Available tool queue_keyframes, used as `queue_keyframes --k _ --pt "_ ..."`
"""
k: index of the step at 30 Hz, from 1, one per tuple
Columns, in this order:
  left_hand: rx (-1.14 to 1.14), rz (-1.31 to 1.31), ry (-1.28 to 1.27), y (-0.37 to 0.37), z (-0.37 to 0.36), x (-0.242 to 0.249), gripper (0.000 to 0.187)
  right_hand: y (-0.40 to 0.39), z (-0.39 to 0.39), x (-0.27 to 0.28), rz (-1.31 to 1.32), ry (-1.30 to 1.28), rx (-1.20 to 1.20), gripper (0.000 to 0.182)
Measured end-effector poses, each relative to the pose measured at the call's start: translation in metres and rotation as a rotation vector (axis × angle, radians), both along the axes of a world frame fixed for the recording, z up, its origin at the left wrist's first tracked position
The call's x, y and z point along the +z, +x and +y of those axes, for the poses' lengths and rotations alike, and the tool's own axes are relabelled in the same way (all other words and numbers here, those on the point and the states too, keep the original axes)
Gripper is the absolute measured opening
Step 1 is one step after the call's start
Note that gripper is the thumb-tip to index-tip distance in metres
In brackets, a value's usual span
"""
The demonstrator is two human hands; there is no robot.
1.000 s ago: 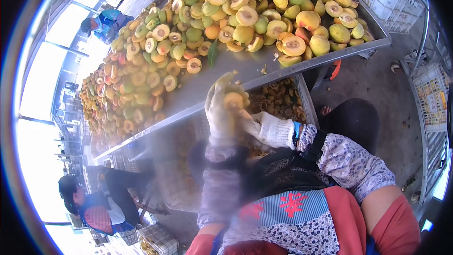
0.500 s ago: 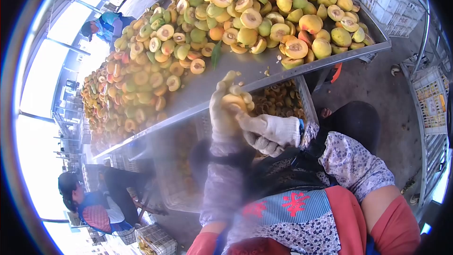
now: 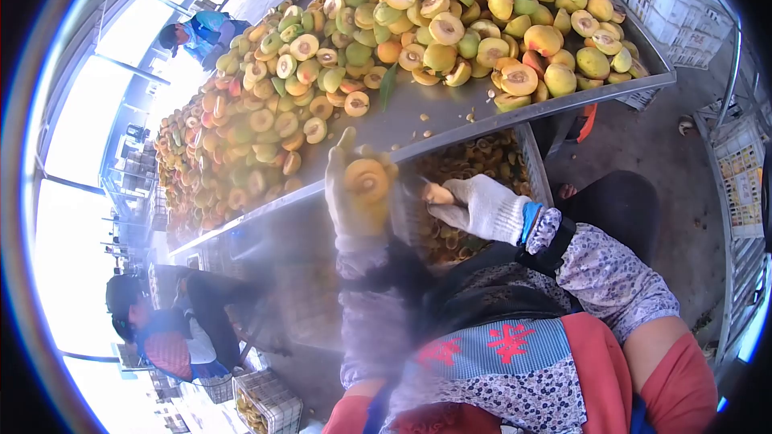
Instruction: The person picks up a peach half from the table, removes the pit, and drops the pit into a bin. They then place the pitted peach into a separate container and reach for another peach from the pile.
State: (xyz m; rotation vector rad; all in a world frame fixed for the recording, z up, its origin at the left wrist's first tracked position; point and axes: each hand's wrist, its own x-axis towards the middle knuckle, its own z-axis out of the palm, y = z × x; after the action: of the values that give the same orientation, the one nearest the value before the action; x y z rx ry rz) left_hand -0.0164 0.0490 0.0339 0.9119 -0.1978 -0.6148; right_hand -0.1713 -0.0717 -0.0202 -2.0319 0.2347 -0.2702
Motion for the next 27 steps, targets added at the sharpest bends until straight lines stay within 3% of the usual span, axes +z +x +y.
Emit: queue_keyframes --k 1,4,5,7,8,11,12,13,15,17,19,20,22,23,25,27 --pt "0.003 -0.003 0.002 0.000 0.002 -0.004 0.047 0.004 0.004 0.001 -0.003 0.002 0.003 0.036" --pt "-0.081 -0.463 0.121 -0.005 0.001 -0.022 0.048 0.009 0.009 0.003 -0.124 0.049 -0.018 0.034" --pt "-0.083 -0.462 0.120 -0.009 -0.002 -0.021 0.048 0.009 0.011 0.007 -0.123 0.048 -0.020 0.034" --pt "-0.141 -0.149 -0.084 -0.014 -0.009 -0.018 0.048 0.011 0.017 0.013 -0.203 0.150 -0.182 0.031" --pt "-0.026 -0.185 0.025 -0.013 -0.014 -0.025 0.049 0.011 0.020 0.016 -0.327 0.169 -0.274 0.027" --pt "-0.060 -0.264 0.097 -0.014 -0.016 -0.034 0.049 0.012 0.017 0.034 -0.398 -0.003 -0.386 0.023" --pt "-0.079 -0.519 0.206 -0.018 -0.018 -0.034 0.050 0.013 0.017 0.032 -0.427 -0.010 -0.396 0.023" --pt "-0.079 -0.520 0.204 -0.020 -0.020 -0.032 0.050 0.015 0.019 0.029 -0.428 -0.012 -0.396 0.023" --pt "-0.119 -0.282 0.109 -0.025 -0.024 -0.023 0.050 0.017 0.024 0.027 -0.417 -0.153 -0.422 0.025" --pt "-0.059 -0.335 0.104 -0.025 -0.026 -0.035 0.050 0.015 0.027 0.029 -0.354 -0.121 -0.398 0.028" --pt "0.142 -0.741 0.349 -0.024 -0.029 -0.046 0.047 0.017 0.030 0.027 -0.320 0.167 -0.393 0.030" --pt "0.058 -0.433 0.222 -0.027 -0.029 -0.036 0.045 0.017 0.028 0.028 -0.320 0.166 -0.391 0.030" --pt "0.034 -0.355 0.185 -0.029 -0.028 -0.038 0.045 0.015 0.019 0.031 -0.256 0.400 -0.214 0.031" --pt "0.006 -0.278 0.148 -0.029 -0.028 -0.040 0.046 0.017 0.018 0.028 -0.255 0.399 -0.216 0.031" --pt "0.010 -0.229 0.122 -0.024 -0.028 -0.051 0.049 0.021 0.018 0.019 -0.133 0.186 -0.147 0.030" --pt "-0.105 -0.142 0.072 -0.029 -0.023 -0.052 0.054 0.017 0.017 0.024 -0.156 0.144 -0.126 0.030"
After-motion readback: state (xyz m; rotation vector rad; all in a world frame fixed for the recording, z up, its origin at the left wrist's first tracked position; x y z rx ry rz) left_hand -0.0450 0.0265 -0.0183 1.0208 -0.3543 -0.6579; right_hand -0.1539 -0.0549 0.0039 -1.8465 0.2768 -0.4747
